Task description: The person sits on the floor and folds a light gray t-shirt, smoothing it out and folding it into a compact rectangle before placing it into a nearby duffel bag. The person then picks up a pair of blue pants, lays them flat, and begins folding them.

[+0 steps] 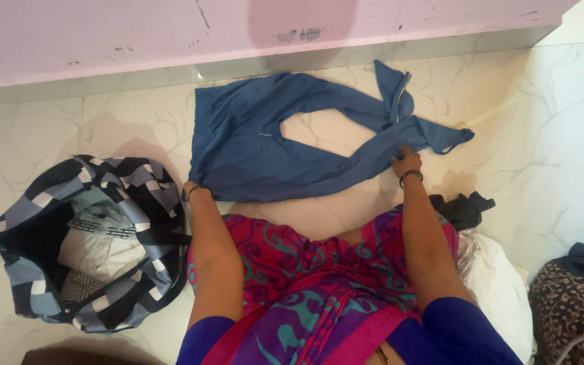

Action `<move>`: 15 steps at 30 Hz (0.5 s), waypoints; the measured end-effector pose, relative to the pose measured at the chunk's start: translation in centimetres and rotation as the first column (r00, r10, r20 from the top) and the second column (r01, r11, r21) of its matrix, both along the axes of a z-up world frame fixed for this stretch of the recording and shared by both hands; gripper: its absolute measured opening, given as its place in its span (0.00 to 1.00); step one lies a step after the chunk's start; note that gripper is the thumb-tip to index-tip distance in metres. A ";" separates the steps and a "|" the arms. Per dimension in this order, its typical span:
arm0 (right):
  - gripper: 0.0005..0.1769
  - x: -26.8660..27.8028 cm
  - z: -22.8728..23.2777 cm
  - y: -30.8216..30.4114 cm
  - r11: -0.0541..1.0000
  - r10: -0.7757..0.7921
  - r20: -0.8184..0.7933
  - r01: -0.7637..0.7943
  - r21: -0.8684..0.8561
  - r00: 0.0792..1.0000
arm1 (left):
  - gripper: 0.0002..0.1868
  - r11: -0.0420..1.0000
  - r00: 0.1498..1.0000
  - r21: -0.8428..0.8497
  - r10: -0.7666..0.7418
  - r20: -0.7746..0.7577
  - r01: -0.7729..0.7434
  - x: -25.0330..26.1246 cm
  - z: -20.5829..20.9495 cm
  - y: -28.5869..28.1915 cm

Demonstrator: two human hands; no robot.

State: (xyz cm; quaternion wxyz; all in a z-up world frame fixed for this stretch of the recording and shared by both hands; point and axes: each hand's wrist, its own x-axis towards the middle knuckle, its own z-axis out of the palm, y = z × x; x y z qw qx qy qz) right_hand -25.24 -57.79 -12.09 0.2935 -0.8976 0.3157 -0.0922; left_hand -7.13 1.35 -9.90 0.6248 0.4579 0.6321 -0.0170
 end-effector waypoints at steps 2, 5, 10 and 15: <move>0.23 0.2 -0.1 0.8 0.996 -0.030 -0.063 0.035 0.078 0.998 | 0.22 1.000 1.000 0.008 0.011 0.006 -0.011 -0.2 0.1 0.2; 0.19 0.1 -0.9 -0.7 0.918 -0.326 -0.080 0.336 0.211 0.942 | 0.22 0.999 1.000 0.021 0.023 0.015 -0.024 -0.3 0.2 0.3; 0.20 -1.5 -0.4 -4.8 0.462 -0.758 0.107 0.415 0.784 0.643 | 0.22 0.999 0.999 0.027 0.037 0.038 -0.038 -0.3 0.4 0.2; 0.21 -2.9 3.2 -5.0 0.190 -0.967 0.195 -0.047 0.981 0.166 | 0.21 0.996 0.996 0.037 0.078 0.050 -0.079 -0.5 0.4 0.3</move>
